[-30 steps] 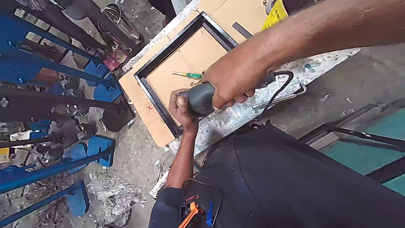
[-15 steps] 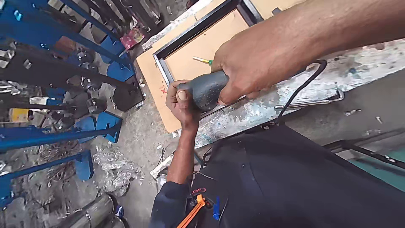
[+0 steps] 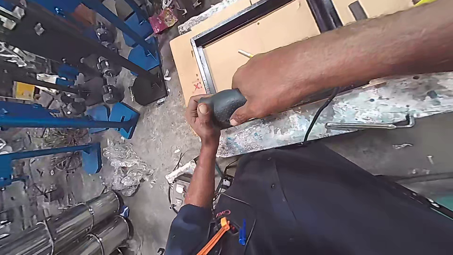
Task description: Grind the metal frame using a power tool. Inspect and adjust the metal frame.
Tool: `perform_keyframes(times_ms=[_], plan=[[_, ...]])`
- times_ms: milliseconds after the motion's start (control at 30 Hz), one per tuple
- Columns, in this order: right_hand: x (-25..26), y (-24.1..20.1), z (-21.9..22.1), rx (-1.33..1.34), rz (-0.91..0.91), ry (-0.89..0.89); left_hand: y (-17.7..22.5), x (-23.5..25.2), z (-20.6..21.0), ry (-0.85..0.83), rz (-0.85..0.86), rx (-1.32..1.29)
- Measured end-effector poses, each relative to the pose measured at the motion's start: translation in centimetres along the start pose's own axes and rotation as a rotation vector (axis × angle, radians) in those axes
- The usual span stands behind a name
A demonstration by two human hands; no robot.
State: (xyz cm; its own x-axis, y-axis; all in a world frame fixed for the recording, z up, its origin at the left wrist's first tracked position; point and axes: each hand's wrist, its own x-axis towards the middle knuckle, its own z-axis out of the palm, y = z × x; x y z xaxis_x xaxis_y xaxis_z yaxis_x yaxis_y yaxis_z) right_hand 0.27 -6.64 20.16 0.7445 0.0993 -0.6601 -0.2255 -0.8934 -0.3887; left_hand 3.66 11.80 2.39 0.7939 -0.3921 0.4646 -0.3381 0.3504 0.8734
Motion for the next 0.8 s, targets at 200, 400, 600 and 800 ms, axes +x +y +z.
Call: perform_keyframes(times_ms=[200,400,600,800], plan=[[0.7,-0.7,0.1,0.008,0.011,-0.018,-0.5,-0.4,-0.8,0.021,-0.028,0.001],[1.2,-0.9,0.2,0.000,0.018,-0.011,-0.8,-0.2,-1.1,0.021,-0.026,-0.004],[1.0,-0.9,0.2,-0.034,-0.002,-0.011,-0.7,0.6,-0.7,0.048,-0.006,-0.036],[0.9,-0.9,0.4,-0.044,0.006,-0.007,-0.9,-0.6,-1.0,0.004,-0.015,-0.015]])
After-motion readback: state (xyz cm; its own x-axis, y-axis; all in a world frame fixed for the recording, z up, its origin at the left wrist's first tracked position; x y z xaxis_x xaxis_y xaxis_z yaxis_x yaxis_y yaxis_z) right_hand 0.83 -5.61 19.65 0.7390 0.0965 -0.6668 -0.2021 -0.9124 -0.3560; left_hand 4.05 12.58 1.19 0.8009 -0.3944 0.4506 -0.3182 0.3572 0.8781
